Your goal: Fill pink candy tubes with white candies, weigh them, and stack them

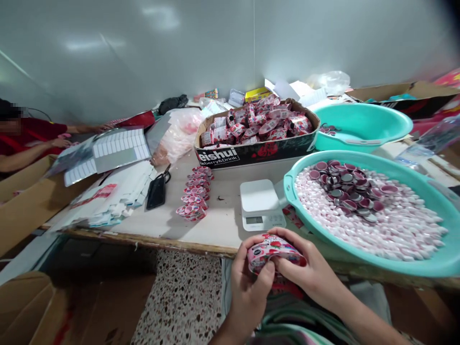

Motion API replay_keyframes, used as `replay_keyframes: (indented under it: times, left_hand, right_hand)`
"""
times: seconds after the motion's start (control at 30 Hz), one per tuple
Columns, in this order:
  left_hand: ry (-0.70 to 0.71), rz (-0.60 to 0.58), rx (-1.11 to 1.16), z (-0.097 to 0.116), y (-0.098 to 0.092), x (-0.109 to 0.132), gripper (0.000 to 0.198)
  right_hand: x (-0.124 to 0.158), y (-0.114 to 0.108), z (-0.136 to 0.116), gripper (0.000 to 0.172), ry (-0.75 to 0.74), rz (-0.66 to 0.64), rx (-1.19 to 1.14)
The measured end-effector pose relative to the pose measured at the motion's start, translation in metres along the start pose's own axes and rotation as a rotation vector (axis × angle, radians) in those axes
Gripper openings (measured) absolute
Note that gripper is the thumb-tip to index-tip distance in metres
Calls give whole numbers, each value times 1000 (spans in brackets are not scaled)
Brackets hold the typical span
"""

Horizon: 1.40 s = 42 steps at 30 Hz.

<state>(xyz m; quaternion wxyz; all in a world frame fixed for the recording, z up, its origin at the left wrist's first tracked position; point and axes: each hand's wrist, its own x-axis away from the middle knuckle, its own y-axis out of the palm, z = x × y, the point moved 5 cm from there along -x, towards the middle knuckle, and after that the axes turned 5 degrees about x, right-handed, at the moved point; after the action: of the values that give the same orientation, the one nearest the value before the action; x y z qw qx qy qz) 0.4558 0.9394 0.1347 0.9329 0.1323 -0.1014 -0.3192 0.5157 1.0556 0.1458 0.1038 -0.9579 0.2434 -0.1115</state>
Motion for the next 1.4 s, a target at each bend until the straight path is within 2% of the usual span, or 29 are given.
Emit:
replay_keyframes:
  times: [0.1, 0.17, 0.27, 0.33, 0.43, 0.5, 0.57, 0.63, 0.7, 0.77, 0.83, 0.93, 1.0, 1.07, 1.13, 1.27, 1.4]
  left_hand:
    - [-30, -24, -22, -6, -7, -2, 36]
    - [24, -56, -150, -6, -18, -4, 40]
    - [263, -51, -537, 6, -42, -5, 60]
    - [474, -108, -767, 17, -52, -3, 71]
    - [686, -223, -907, 31, -58, 0, 57]
    - [730, -226, -953, 36, -62, -2, 46]
    - [734, -214, -1014, 39, -66, -4, 40]
    - [694, -227, -1071, 38, -71, -5, 38]
    - [641, -218, -1119, 37, -82, -8, 34]
    - [601, -154, -1168, 41, -99, -12, 33]
    - [575, -28, -1208, 49, -123, -21, 32]
    - [500, 145, -1263, 64, -163, -40, 30]
    - [413, 165, -1292, 69, -186, -54, 29]
    - [337, 133, -1298, 70, -202, -67, 31]
    - [319, 90, -1308, 68, -213, -78, 34]
    - [376, 21, -1372, 62, -224, -90, 37]
    - [460, 94, -1429, 64, -229, -93, 35]
  right_hand:
    - [-6, 3, 1, 38, 1, -28, 30]
    - [-10, 7, 0, 37, -20, -41, 45]
    - [-15, 17, -1, 37, -32, -66, 60]
    - [-18, 26, -1, 34, -41, -88, 72]
    - [-21, 41, -3, 27, -66, -136, 66]
    - [-24, 50, -2, 22, -84, -158, 67]
    - [-28, 57, 0, 21, -85, -175, 89]
    - [-32, 62, 4, 28, -70, -233, 109]
    - [-34, 66, 7, 52, -77, -310, 124]
    - [-34, 66, 7, 79, -119, -350, 169]
    - [-33, 63, 5, 88, -157, -344, 208]
    - [-30, 52, 4, 71, -183, -297, 191]
    - [-28, 43, 7, 58, -185, -247, 165]
    - [-27, 33, 14, 50, -171, -178, 160]
    - [-25, 24, 25, 45, -144, -102, 176]
    - [-20, 8, 45, 38, -115, 40, 235]
    - [-16, -2, 60, 37, -110, 118, 287]
